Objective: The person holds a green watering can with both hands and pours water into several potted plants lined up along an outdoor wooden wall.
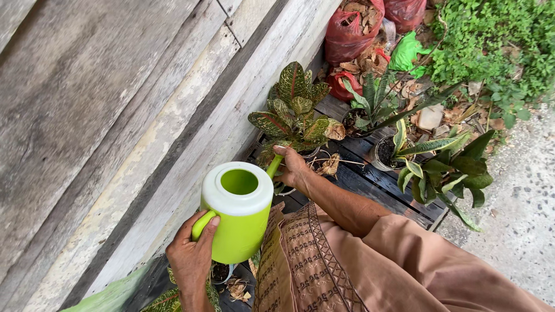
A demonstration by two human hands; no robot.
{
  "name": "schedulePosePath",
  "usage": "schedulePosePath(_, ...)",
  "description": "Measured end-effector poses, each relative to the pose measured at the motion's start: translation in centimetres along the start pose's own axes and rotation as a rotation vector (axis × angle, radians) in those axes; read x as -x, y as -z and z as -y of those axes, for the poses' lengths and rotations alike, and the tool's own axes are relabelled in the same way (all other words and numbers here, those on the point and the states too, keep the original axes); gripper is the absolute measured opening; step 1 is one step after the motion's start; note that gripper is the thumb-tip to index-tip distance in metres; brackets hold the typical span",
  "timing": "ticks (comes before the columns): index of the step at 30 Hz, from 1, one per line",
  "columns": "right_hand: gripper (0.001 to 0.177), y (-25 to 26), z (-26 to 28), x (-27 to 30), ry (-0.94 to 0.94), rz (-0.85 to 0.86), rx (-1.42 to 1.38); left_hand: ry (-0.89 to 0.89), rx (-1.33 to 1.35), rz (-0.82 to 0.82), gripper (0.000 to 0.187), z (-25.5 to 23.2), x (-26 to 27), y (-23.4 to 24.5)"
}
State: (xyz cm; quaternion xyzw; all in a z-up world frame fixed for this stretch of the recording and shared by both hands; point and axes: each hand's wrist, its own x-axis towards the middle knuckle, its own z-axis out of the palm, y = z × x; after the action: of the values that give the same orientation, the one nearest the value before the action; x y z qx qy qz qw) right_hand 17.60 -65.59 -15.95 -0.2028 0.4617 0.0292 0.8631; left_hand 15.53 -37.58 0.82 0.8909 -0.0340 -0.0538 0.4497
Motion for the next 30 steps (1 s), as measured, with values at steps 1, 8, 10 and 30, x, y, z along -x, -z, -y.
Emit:
schedulePosePath(1, 0.024, 0.3, 0.2, -0.5, -0.019, -0.001, -0.011, 0.013, 0.006, -0.005, 0.036, -0.7, 0.0, -0.5)
schedulePosePath(8, 0.025, 0.7, 1.4, -3.4, -0.091, 0.018, -0.089, 0.004, -0.028, 0.001, 0.035, -4.4, -1.8, -2.3)
schedulePosePath(10, 0.024, 0.7, 1.7, -3.7, -0.093, 0.031, -0.099, -0.005, -0.012, 0.006, 0.035, -4.8, -2.1, -2.7)
schedulePosePath(30, 0.052, -0.9, 2.7, 0.5, 0.093, 0.003, -0.126, 0.005, 0.148, -0.024, 0.033, 1.1, -1.7, -1.1)
